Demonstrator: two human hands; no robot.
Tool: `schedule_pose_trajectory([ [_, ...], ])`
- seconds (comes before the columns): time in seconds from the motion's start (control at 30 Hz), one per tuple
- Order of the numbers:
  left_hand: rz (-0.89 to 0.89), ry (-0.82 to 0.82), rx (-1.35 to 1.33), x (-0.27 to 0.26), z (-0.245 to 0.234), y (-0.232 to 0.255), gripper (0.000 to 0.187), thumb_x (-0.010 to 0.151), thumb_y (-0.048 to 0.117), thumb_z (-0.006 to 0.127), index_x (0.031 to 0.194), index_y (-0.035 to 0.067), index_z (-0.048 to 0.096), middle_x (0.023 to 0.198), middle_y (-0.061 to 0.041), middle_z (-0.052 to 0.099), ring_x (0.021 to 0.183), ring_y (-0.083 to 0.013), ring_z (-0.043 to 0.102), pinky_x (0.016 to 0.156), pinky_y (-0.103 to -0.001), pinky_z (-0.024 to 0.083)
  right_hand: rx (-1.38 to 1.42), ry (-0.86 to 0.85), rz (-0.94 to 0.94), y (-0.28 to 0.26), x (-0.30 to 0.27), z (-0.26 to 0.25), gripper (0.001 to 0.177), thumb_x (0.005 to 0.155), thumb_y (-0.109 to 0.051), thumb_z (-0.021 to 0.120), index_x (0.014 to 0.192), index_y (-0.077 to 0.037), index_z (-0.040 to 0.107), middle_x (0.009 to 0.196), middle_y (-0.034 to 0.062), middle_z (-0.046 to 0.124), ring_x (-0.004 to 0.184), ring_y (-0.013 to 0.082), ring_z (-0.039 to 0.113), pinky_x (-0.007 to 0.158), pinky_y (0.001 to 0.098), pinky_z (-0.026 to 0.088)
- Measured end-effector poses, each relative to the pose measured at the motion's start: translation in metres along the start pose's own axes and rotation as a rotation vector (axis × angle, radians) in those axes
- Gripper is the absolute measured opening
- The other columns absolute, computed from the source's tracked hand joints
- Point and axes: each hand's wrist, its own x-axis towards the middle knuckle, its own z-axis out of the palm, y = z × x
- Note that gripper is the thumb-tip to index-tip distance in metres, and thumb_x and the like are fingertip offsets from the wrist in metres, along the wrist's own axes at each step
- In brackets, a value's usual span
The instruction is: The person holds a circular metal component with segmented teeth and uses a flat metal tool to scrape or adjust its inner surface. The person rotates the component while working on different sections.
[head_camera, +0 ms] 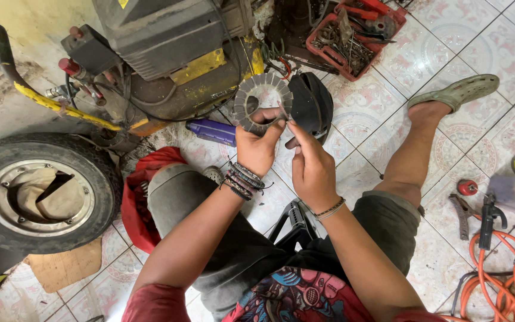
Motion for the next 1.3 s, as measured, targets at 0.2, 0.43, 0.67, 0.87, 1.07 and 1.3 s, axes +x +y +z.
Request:
schedule_pose_trajectory([
  [0.2,-0.016,0.004,-0.007,-0.002,-0.003,-0.004,0.013,0.076,0.000,0.067,0.088,0.003,0.070,0.070,-0.003,0.064,0.073,-0.0059,0.053,0.064,-0.024,0.047,0.007,0.005,-0.001,0.003,-0.008,0.006,0.044,0.090,0.001,0.039,0.131,-0.006,0.053,0.084,0.0079,0.065,0.078,0.0282,0.065,0.067,0.0374,0.053],
  [0.43,0.035,0.055,-0.015,0.001,-0.011,-0.005,0.014,0.075,-0.001,0.068,0.089,0.002,0.070,0.073,-0.004,0.065,0.074,-0.0070,0.053,0.067,-0.025,0.048,0.002,-0.011,-0.016,0.001,-0.007,0.008,0.045,0.088,0.000,0.040,0.131,-0.008,0.053,0.085,0.0050,0.065,0.077,0.0264,0.064,0.065,0.0367,0.053],
  [0.67,0.052,0.055,-0.022,-0.002,-0.014,-0.001,0.014,0.075,-0.001,0.068,0.089,0.002,0.070,0.074,-0.006,0.065,0.075,-0.0073,0.053,0.068,-0.026,0.048,-0.012,-0.007,-0.033,-0.009,-0.004,0.007,0.045,0.089,0.001,0.039,0.131,-0.007,0.053,0.084,0.0065,0.065,0.076,0.0276,0.064,0.065,0.0372,0.053],
  [0.87,0.047,0.057,-0.025,-0.008,-0.019,0.002,0.014,0.075,-0.001,0.068,0.089,0.002,0.070,0.074,-0.005,0.065,0.076,-0.0080,0.053,0.071,-0.028,0.048,-0.016,-0.020,-0.053,-0.026,0.002,0.006,0.045,0.088,0.001,0.039,0.131,-0.007,0.052,0.084,0.0072,0.065,0.075,0.0297,0.064,0.063,0.0385,0.053],
  [1.07,0.056,0.096,-0.036,-0.008,-0.032,0.005,0.014,0.075,-0.001,0.068,0.089,0.002,0.070,0.075,-0.005,0.065,0.076,-0.0095,0.053,0.072,-0.030,0.048,-0.046,-0.034,-0.080,-0.020,-0.012,0.017,0.046,0.087,-0.001,0.040,0.131,-0.009,0.052,0.083,0.0057,0.064,0.075,0.0284,0.063,0.063,0.0386,0.053],
  [1.3,0.050,0.124,0.005,-0.015,-0.039,0.013,0.014,0.074,-0.001,0.068,0.088,0.002,0.070,0.074,-0.006,0.066,0.076,-0.0098,0.054,0.074,-0.031,0.049,-0.053,-0.038,-0.091,-0.029,-0.011,0.018,0.049,0.086,0.001,0.040,0.132,-0.011,0.053,0.082,0.0052,0.065,0.074,0.0278,0.063,0.063,0.0382,0.053],
])
